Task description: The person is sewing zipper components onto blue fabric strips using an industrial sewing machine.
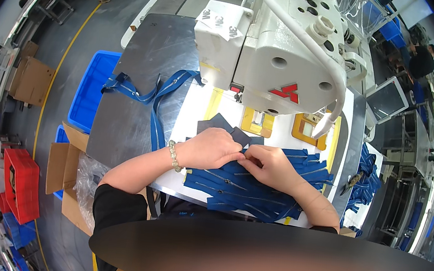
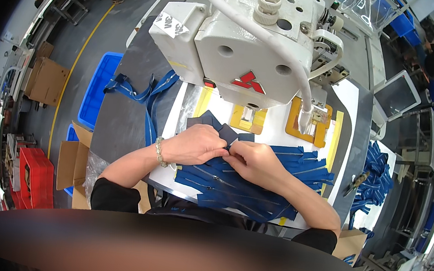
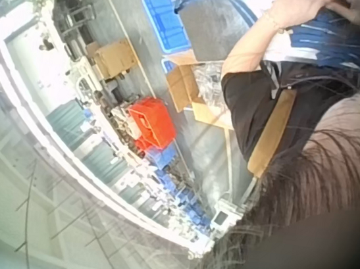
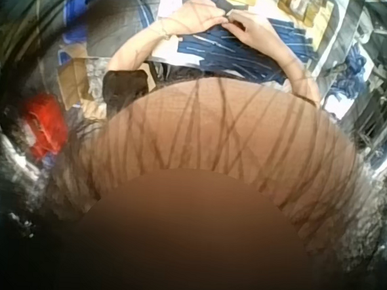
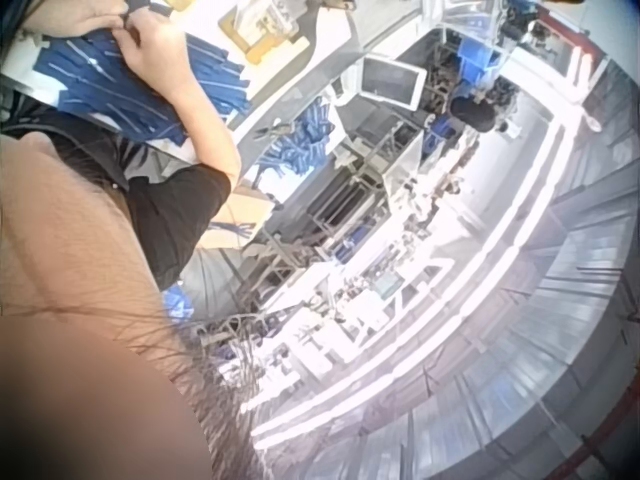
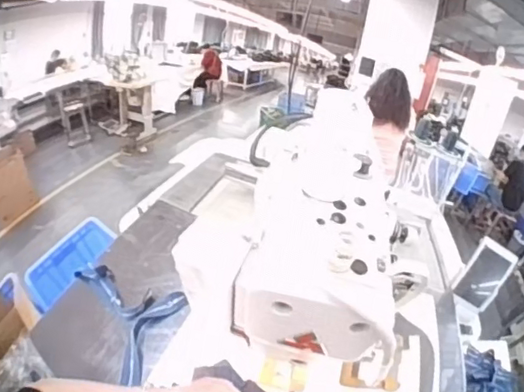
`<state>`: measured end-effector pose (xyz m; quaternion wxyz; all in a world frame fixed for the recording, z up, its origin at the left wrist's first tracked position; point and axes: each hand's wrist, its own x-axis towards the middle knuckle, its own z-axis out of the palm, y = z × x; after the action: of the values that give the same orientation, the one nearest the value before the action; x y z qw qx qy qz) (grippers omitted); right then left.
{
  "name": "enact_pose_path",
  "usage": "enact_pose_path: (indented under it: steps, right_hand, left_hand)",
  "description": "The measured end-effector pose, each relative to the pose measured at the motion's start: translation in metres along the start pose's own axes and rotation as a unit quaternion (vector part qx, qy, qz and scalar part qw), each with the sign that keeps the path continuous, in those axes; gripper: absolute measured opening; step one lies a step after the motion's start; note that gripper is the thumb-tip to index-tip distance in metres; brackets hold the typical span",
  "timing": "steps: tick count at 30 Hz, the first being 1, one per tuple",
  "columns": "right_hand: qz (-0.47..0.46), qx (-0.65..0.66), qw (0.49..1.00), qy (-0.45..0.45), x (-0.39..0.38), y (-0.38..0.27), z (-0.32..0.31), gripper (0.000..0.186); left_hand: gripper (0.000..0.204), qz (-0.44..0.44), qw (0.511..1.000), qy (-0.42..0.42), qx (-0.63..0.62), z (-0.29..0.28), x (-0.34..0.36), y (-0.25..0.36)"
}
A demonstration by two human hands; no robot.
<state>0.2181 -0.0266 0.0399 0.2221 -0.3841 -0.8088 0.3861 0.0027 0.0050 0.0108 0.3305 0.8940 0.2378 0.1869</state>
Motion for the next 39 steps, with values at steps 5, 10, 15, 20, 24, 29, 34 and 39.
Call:
enact_pose_path:
  steps: [5,10,15,20,24,29,34,39]
  right_hand:
    - [-0.039,-0.001,0.999,0.003,0.0,0.005,0.002,0.017]
    - [0.069,0.163,0.984,-0.036,0.0,0.016,0.0,0.018]
    - [0.071,0.238,0.969,0.002,-0.006,0.018,0.011,0.02]
    - [0.09,0.283,0.954,0.037,-0.007,0.024,0.015,0.025]
    - [0.082,0.267,0.959,0.047,-0.008,0.023,0.015,0.026]
    - [0.068,0.262,0.961,0.053,-0.008,0.024,0.016,0.026]
    - [0.071,0.246,0.966,0.043,-0.008,0.022,0.017,0.025]
    - [0.081,0.223,0.971,0.032,-0.009,0.023,0.018,0.025]
  left_hand:
    - [0.035,-0.021,0.999,-0.009,-0.028,-0.002,0.003,0.001]
    - [0.036,-0.076,0.99,0.032,-0.115,-0.003,0.006,0.004]
    - [0.041,-0.091,0.992,0.015,-0.09,-0.005,0.001,0.01]
    - [0.037,-0.058,0.986,0.015,-0.154,0.001,-0.001,0.008]
    - [0.032,-0.085,0.98,0.001,-0.18,0.003,-0.001,0.009]
    - [0.036,-0.098,0.976,-0.014,-0.194,0.005,-0.001,0.007]
    - [0.042,-0.039,0.989,0.029,-0.139,0.009,-0.002,0.001]
    - [0.035,-0.046,0.99,0.063,-0.12,0.011,-0.001,-0.002]
